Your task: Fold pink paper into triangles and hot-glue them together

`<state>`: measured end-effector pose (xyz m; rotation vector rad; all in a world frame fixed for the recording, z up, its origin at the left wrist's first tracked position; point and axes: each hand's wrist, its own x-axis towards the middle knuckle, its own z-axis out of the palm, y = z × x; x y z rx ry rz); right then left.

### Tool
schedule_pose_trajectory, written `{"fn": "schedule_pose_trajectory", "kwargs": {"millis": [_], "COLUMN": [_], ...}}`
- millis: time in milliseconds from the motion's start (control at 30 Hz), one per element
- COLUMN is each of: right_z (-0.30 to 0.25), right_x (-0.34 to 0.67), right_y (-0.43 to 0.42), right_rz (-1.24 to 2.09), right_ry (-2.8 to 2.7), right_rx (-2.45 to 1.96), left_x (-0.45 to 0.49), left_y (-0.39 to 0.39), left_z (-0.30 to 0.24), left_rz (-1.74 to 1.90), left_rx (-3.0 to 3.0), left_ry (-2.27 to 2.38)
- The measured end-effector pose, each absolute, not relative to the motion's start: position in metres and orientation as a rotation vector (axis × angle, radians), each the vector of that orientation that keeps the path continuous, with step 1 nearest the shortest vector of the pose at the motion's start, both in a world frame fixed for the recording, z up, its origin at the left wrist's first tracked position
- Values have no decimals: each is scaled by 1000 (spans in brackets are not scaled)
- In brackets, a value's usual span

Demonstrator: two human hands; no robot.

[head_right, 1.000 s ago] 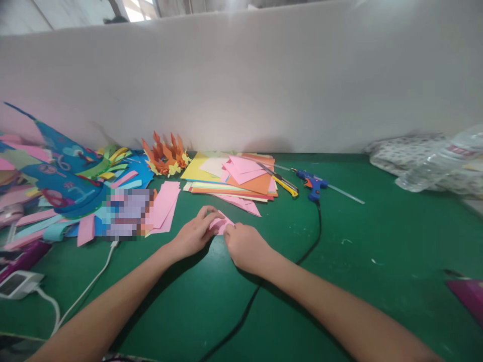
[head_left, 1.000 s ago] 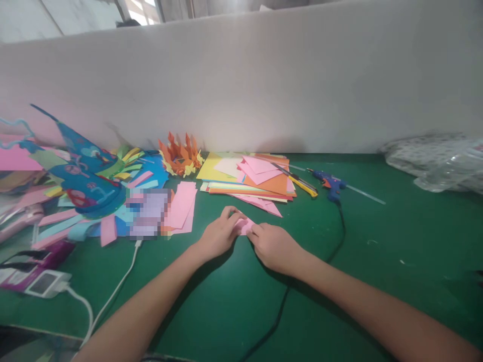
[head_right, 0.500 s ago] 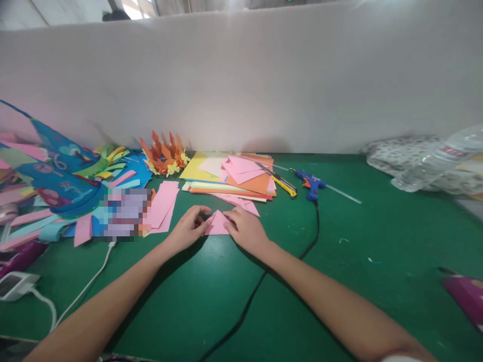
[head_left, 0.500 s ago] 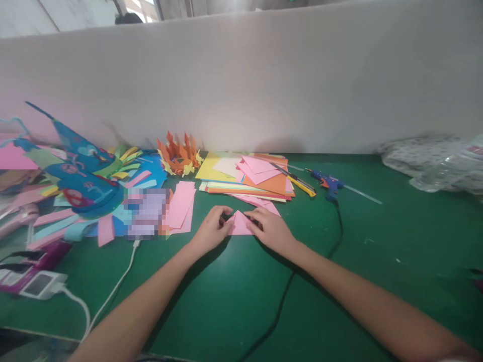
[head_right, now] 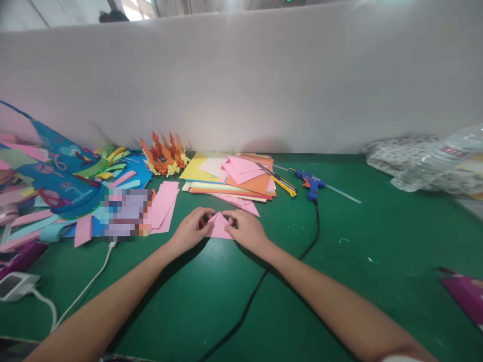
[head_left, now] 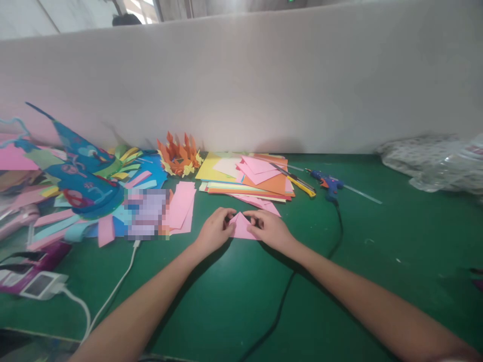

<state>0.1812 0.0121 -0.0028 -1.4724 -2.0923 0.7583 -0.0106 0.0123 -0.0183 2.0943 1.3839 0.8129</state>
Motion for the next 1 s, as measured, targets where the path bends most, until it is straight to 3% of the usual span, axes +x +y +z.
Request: {"fn": "schedule_pose_trajectory", "kwargs": {"millis": [400, 767, 1000], "right_z": [-7, -15, -19], "right_x": [183, 185, 186], "right_y": [7, 1, 1], "right_rz": [598, -70, -257], "right_ry": [-2158, -2566, -2590], "right_rx": [-1309, -948, -819], "left_x": [-14, -24, -32], "left_y": [11, 14, 18], "left_z": [-11, -4, -2], "left_rz": [852, 639, 576], "left_rx": [2168, 2600, 2643], "left_ry": [1244, 1023, 820]}}
